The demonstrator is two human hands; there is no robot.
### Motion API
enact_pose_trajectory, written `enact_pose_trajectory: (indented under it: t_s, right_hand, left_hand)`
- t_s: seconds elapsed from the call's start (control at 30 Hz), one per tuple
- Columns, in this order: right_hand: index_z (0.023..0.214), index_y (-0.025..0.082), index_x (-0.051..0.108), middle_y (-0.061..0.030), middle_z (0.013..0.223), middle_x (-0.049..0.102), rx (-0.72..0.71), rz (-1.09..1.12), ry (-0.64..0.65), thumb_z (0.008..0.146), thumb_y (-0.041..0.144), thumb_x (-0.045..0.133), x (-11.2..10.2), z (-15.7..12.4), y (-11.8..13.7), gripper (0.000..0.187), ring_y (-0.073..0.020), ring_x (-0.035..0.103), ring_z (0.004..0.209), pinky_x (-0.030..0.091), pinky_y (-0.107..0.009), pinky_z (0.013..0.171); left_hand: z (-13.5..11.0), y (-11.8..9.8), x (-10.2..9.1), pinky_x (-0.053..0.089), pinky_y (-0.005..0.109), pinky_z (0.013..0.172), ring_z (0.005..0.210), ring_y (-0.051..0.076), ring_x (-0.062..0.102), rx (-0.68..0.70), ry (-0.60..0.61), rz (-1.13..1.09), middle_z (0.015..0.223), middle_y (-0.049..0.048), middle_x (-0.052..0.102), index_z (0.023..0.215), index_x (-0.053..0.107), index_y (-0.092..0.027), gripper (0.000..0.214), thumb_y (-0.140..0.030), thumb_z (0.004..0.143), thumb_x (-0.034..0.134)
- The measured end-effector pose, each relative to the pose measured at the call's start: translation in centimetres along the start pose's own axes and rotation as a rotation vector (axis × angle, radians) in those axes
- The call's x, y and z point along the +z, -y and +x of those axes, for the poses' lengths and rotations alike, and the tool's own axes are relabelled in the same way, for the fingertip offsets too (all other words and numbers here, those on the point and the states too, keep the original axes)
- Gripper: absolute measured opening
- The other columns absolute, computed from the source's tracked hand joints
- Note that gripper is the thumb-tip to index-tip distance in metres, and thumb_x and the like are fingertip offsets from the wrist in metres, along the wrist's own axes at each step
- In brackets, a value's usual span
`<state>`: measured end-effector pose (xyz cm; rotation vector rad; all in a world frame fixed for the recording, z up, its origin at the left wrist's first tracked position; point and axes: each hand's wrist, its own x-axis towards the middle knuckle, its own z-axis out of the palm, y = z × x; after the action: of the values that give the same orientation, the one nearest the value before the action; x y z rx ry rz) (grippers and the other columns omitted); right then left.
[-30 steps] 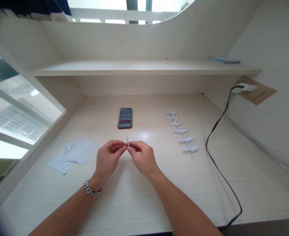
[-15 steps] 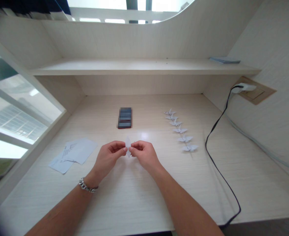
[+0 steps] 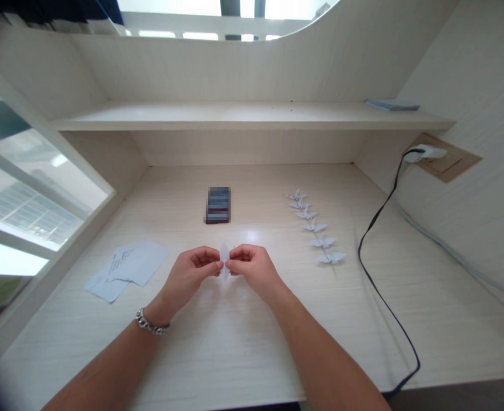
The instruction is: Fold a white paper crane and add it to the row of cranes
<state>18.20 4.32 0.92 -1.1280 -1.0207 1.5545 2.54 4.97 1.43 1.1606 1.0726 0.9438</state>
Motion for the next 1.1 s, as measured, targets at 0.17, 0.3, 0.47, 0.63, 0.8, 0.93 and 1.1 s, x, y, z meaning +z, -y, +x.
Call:
enact_pose_trajectory:
  t_s: [0.17, 0.3, 0.47, 0.63, 0.8, 0.93, 1.1]
  right_hand:
    - [0.068, 0.017, 0.068, 0.0002, 0.064, 0.064, 0.011, 0.059, 0.001, 0.059, 0.018, 0.071, -0.1, -0.1, -0.1, 0.01, -0.0108, 0.057, 0.057, 0.048, -0.025, 0.057]
    - [0.068, 0.017, 0.069, 0.0, 0.064, 0.064, -0.02, 0.072, 0.029, 0.058, 0.016, 0.071, -0.2, -0.2, -0.1, 0.011, -0.0111, 0.057, 0.058, 0.049, -0.025, 0.058]
    - [0.074, 0.016, 0.069, -0.002, 0.067, 0.065, -0.042, 0.057, 0.054, 0.067, 0.023, 0.067, -0.4, -0.3, 0.1, 0.01, -0.0126, 0.059, 0.062, 0.049, -0.028, 0.063]
    - [0.078, 0.016, 0.066, -0.003, 0.073, 0.066, -0.181, -0.106, -0.023, 0.065, 0.021, 0.07, -0.3, -0.3, -0.1, 0.014, -0.015, 0.061, 0.068, 0.05, -0.028, 0.066]
    - [0.084, 0.017, 0.063, -0.0047, 0.078, 0.066, -0.317, -0.269, -0.066, 0.071, 0.022, 0.065, -0.2, -0.6, -0.2, 0.013, -0.0166, 0.062, 0.072, 0.051, -0.029, 0.069]
    - [0.084, 0.017, 0.062, -0.0048, 0.078, 0.066, -0.368, -0.351, -0.068, 0.074, 0.022, 0.064, -0.1, -0.9, 0.0, 0.012, -0.0169, 0.063, 0.073, 0.052, -0.03, 0.07]
    - [0.082, 0.017, 0.063, -0.0041, 0.077, 0.066, -0.386, -0.397, -0.081, 0.074, 0.022, 0.063, -0.1, -1.1, 0.1, 0.009, -0.0163, 0.063, 0.072, 0.052, -0.029, 0.069]
  left_hand:
    - [-0.1, -0.3, -0.1, 0.047, 0.021, 0.055, 0.057, 0.01, 0.057, 0.0, 0.015, -0.017, 0.064, 0.0004, 0.064, 0.072, 0.065, -0.016, 0.007, -0.017, 0.065, 0.067]
    - [-0.2, -0.2, -0.1, 0.047, 0.021, 0.057, 0.059, 0.011, 0.057, 0.039, 0.019, -0.032, 0.064, -0.0002, 0.064, 0.071, 0.066, -0.016, 0.007, -0.013, 0.066, 0.064]
    - [-0.3, 0.0, -0.2, 0.047, 0.021, 0.062, 0.063, 0.011, 0.059, 0.163, 0.014, 0.063, 0.068, 0.0009, 0.066, 0.072, 0.067, -0.015, 0.006, -0.012, 0.068, 0.064]
    - [-0.2, 0.3, -0.3, 0.049, 0.023, 0.066, 0.068, 0.013, 0.061, 0.214, 0.005, 0.097, 0.074, 0.0031, 0.068, 0.076, 0.067, -0.015, 0.007, -0.016, 0.07, 0.065]
    - [-0.3, 0.1, -0.2, 0.05, 0.024, 0.067, 0.072, 0.014, 0.062, 0.208, -0.018, 0.054, 0.079, 0.0039, 0.067, 0.083, 0.065, -0.014, 0.013, -0.018, 0.071, 0.066]
    - [-0.4, 0.2, -0.1, 0.05, 0.023, 0.068, 0.073, 0.013, 0.062, 0.228, -0.045, 0.065, 0.079, 0.0038, 0.066, 0.083, 0.064, -0.015, 0.016, -0.02, 0.069, 0.069]
    - [-0.3, 0.6, -0.1, 0.049, 0.022, 0.064, 0.07, 0.013, 0.061, 0.24, -0.089, 0.111, 0.077, 0.0033, 0.066, 0.082, 0.063, -0.015, 0.015, -0.021, 0.07, 0.069]
